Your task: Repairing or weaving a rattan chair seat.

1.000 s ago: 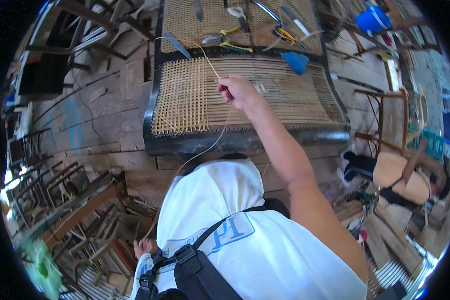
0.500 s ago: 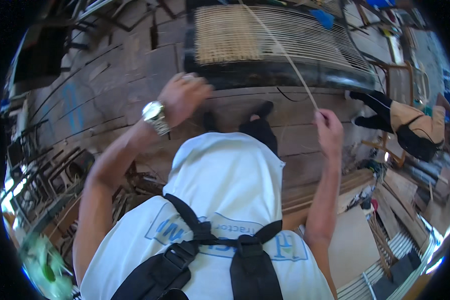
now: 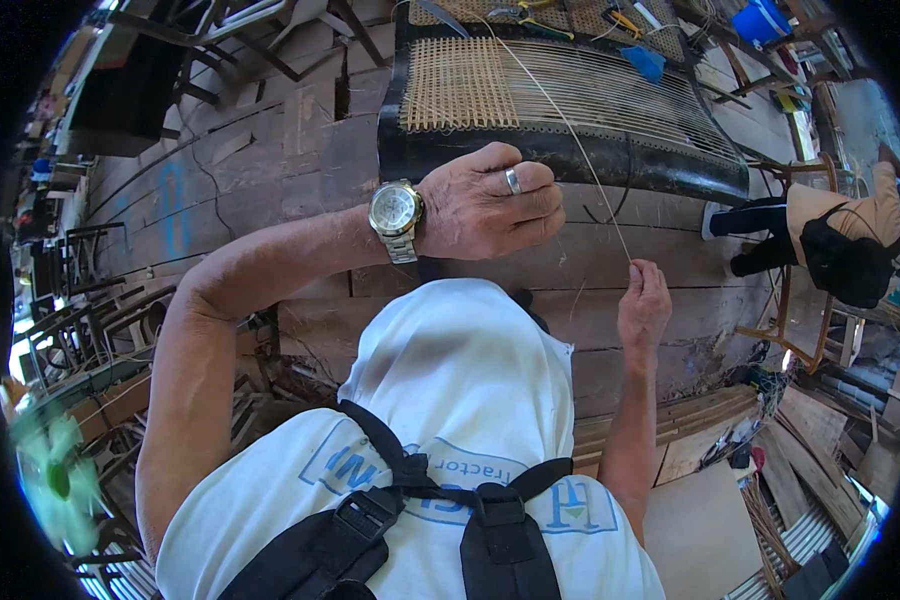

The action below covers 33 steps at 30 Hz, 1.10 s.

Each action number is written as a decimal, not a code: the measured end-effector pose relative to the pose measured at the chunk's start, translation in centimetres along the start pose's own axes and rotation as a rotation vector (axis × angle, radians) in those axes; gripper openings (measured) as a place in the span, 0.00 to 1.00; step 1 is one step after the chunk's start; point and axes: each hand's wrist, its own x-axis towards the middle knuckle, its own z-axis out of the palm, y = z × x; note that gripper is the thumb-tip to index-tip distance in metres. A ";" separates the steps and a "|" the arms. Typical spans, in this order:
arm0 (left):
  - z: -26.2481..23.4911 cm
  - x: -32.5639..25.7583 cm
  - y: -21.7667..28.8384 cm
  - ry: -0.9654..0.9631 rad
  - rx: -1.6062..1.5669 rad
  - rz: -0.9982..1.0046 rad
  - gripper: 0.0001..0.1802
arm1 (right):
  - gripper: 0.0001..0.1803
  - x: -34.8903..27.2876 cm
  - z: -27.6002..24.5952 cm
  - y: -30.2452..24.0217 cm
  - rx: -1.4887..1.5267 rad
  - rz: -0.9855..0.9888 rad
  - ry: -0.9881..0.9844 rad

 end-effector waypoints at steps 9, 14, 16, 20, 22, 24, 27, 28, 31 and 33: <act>1.7 2.8 2.3 0.104 0.035 -0.050 0.18 | 0.11 -0.9 0.6 4.1 0.234 0.163 -0.141; 2.5 3.7 3.3 0.050 0.013 -0.064 0.17 | 0.09 0.3 -3.4 5.4 -0.053 0.049 -0.010; 3.1 3.8 3.1 0.031 0.002 -0.061 0.17 | 0.07 2.1 -6.3 3.6 -0.162 0.101 0.185; 4.2 4.4 3.5 0.008 -0.040 -0.019 0.18 | 0.05 2.7 -12.3 -1.7 -0.054 -0.082 0.266; 4.5 4.7 3.5 0.016 -0.082 -0.008 0.18 | 0.03 1.3 -13.3 -3.3 -0.046 -0.376 -0.144; 4.8 4.7 3.3 0.016 -0.127 0.005 0.18 | 0.03 -0.7 -10.4 -3.2 -0.039 -0.569 -0.415; 5.5 3.9 2.6 -0.001 -0.116 0.022 0.16 | 0.07 -6.1 -2.4 0.7 -0.107 -0.442 -0.756; 5.7 3.2 2.2 -0.045 -0.158 -0.012 0.16 | 0.10 -8.0 0.1 3.2 -0.049 -0.429 -0.742; 6.1 -0.3 1.5 -0.071 -0.258 -0.148 0.15 | 0.14 -15.7 4.5 12.6 -0.441 -0.091 -0.924; 5.6 -3.8 0.8 -0.125 -0.302 -0.332 0.15 | 0.18 -21.8 4.7 18.2 -0.590 0.217 -1.262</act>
